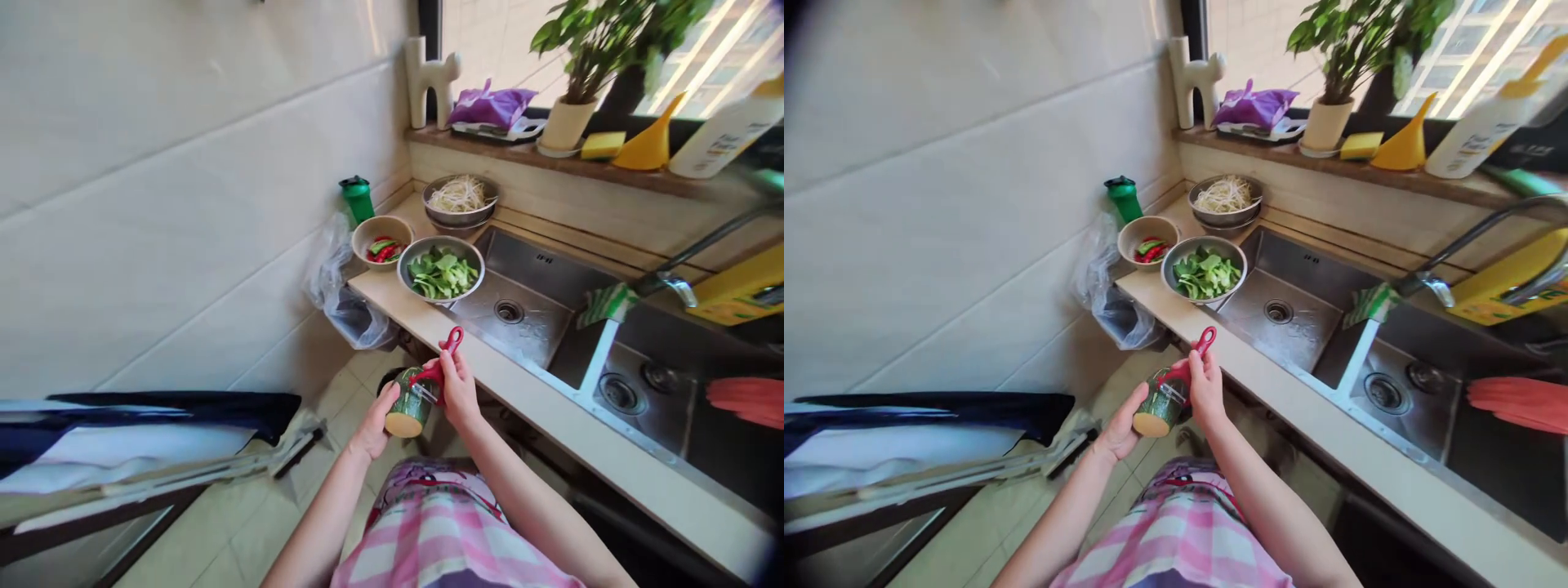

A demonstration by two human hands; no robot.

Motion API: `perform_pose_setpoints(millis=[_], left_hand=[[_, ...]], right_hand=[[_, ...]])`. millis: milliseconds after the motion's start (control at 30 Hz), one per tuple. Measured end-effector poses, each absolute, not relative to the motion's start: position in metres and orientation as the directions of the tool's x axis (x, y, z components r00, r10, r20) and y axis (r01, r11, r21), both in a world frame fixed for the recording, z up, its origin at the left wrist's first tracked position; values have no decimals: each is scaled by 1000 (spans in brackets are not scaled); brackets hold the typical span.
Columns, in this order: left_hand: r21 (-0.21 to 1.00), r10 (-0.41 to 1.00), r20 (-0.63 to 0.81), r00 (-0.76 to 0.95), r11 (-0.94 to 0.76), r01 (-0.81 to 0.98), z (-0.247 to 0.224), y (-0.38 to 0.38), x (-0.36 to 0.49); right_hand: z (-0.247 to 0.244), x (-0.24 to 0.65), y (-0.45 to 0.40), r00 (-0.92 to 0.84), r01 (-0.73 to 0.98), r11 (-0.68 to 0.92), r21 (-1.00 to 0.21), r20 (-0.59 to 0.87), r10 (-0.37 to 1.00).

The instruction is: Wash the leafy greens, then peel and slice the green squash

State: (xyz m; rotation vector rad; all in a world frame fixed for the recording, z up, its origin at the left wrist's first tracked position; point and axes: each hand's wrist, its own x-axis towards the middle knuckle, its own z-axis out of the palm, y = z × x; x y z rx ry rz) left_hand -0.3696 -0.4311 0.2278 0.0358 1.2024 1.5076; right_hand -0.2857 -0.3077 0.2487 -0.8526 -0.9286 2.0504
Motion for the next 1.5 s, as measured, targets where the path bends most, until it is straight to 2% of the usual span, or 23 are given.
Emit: perform_pose_setpoints(millis=[167,333,700,1100,1500], left_hand=[[637,702,-607,-372,151,-756,224,-471,-406],[622,723,-589,-360,121,-773,223,-492,-420],[686,720,-553,-419,108,-719,226,-508,-437],[708,663,-596,-453,168,-686,224,-524,-445],[720,652,-605,-457,203,-664,219,-539,-455]], right_hand=[[238,-331,-353,-562,-308,-492,-814,-261,785],[231,-352,-371,-575,-257,-477,-841,-264,775],[226,-377,-378,-559,-202,-522,-828,-340,756],[214,-392,-383,-570,-179,-652,-737,-462,679],[188,-408,-393,-580,-84,-755,-651,-584,568]])
